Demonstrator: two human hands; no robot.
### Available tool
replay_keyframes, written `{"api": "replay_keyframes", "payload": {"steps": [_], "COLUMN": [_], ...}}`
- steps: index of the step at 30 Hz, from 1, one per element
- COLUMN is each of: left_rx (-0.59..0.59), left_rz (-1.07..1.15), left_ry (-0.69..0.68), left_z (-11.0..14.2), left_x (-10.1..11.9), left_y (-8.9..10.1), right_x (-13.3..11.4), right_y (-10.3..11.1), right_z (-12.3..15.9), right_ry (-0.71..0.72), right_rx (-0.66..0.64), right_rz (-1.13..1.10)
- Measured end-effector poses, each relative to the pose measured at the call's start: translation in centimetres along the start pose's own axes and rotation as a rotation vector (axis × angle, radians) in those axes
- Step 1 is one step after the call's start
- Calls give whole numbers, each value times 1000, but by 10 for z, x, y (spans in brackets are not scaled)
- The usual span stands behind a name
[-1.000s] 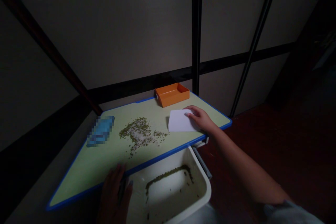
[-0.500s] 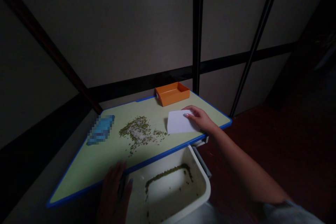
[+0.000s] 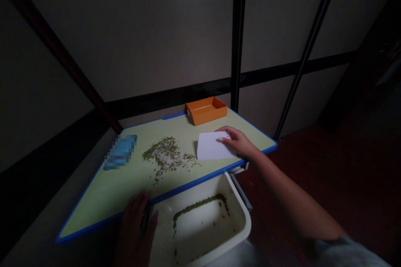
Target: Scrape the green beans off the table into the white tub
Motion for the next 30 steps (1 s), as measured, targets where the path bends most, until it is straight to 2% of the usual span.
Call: {"api": "replay_keyframes", "payload": {"steps": [6,13,30], "left_rx": [16,26,35], "left_rz": [2,-10,45], "left_ry": [27,-10,32], "left_z": [-1,-1,-1], "left_x": [-4,1,-2], "left_y": [1,1,1], "right_x": [-1,3,1], "right_y": [5,13,21], "right_z": [0,0,1], "right_ry": [-18,-29,-23], "right_rx": [69,143,202], "right_rz": [7,70,171]}}
Point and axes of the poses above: each hand's wrist, its own z-axis away from the middle knuckle, its own y-axis out of the back of the hand, x = y × z, the point moved 9 cm from there along -z, towards the middle knuckle, and after that the axes turned 8 degrees about y, right-handed, at the moved point
